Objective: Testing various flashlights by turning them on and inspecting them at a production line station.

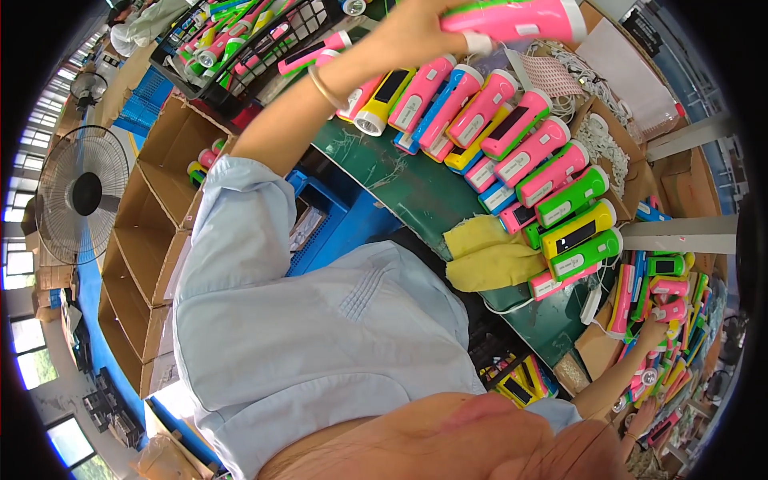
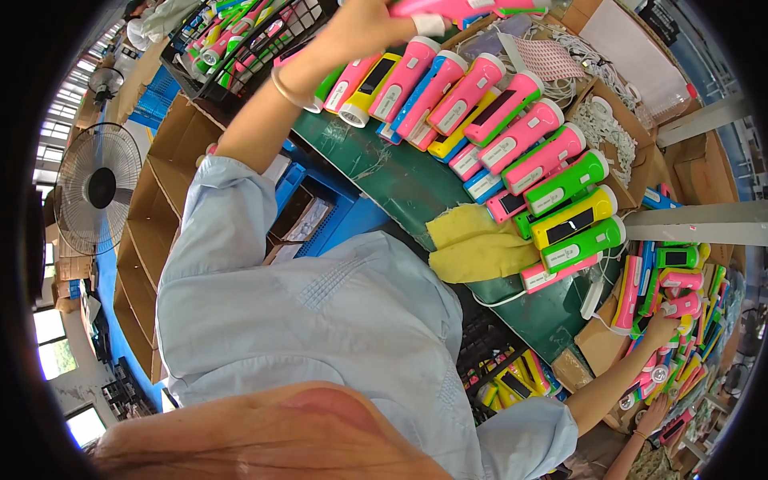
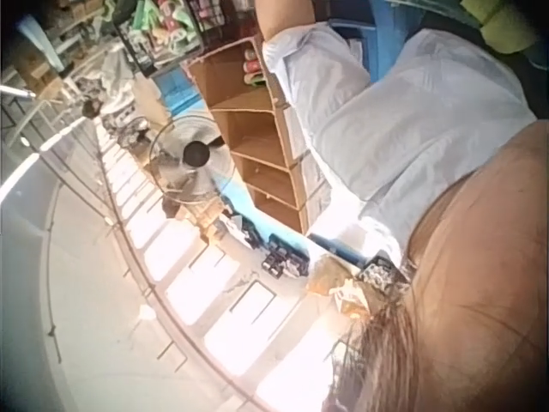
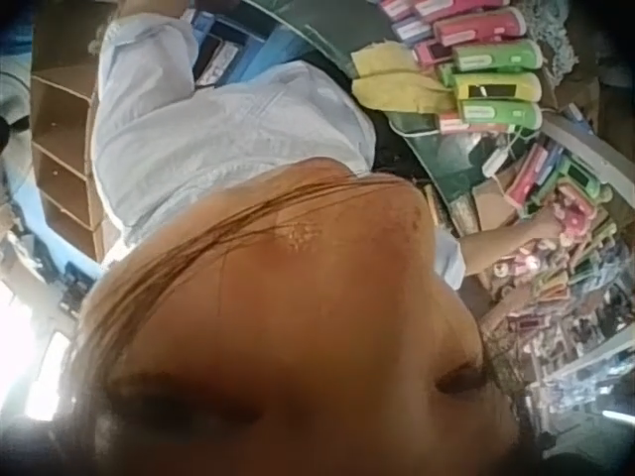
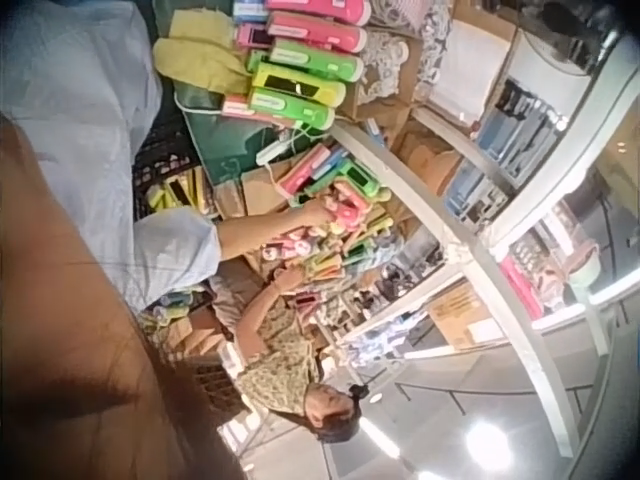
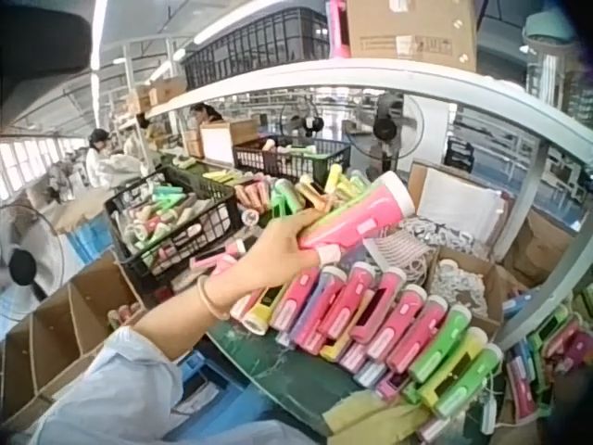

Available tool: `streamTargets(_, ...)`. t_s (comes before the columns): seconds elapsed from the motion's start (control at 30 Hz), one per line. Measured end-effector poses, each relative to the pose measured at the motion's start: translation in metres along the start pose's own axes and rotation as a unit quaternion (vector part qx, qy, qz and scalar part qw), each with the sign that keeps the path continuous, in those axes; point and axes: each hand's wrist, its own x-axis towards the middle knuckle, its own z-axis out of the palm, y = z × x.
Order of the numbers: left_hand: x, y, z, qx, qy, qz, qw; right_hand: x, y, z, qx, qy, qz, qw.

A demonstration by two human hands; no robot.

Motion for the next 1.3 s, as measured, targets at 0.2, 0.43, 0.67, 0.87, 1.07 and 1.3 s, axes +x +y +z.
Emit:
streamTargets(0.2, -0.076, 0.051, 0.078, -0.431, -0.243, -0.347, 0.797, -0.118, -0.124, -0.105, 0.576, -0.101, -0.034, 0.81)
streamTargets(0.43, -0.126, 0.09, 0.152, -0.359, -0.335, -0.166, 0.855, -0.245, -0.26, -0.156, 0.453, -0.294, -0.277, 0.794)
streamTargets(0.67, -0.115, 0.065, 0.149, -0.507, -0.433, -0.205, 0.716, -0.255, -0.269, -0.158, 0.491, -0.257, -0.358, 0.752)
streamTargets(0.87, -0.104, 0.076, 0.154, -0.678, -0.198, -0.479, 0.521, -0.271, -0.291, -0.138, 0.602, -0.159, -0.185, 0.761)
streamTargets(1.07, -0.075, 0.057, 0.155, -0.778, -0.132, -0.458, 0.41, -0.277, -0.266, -0.112, 0.591, -0.261, -0.158, 0.747)
streamTargets(1.3, -0.063, 0.058, 0.167, -0.61, -0.112, -0.492, 0.611, -0.269, -0.254, -0.103, 0.672, -0.301, -0.038, 0.676)
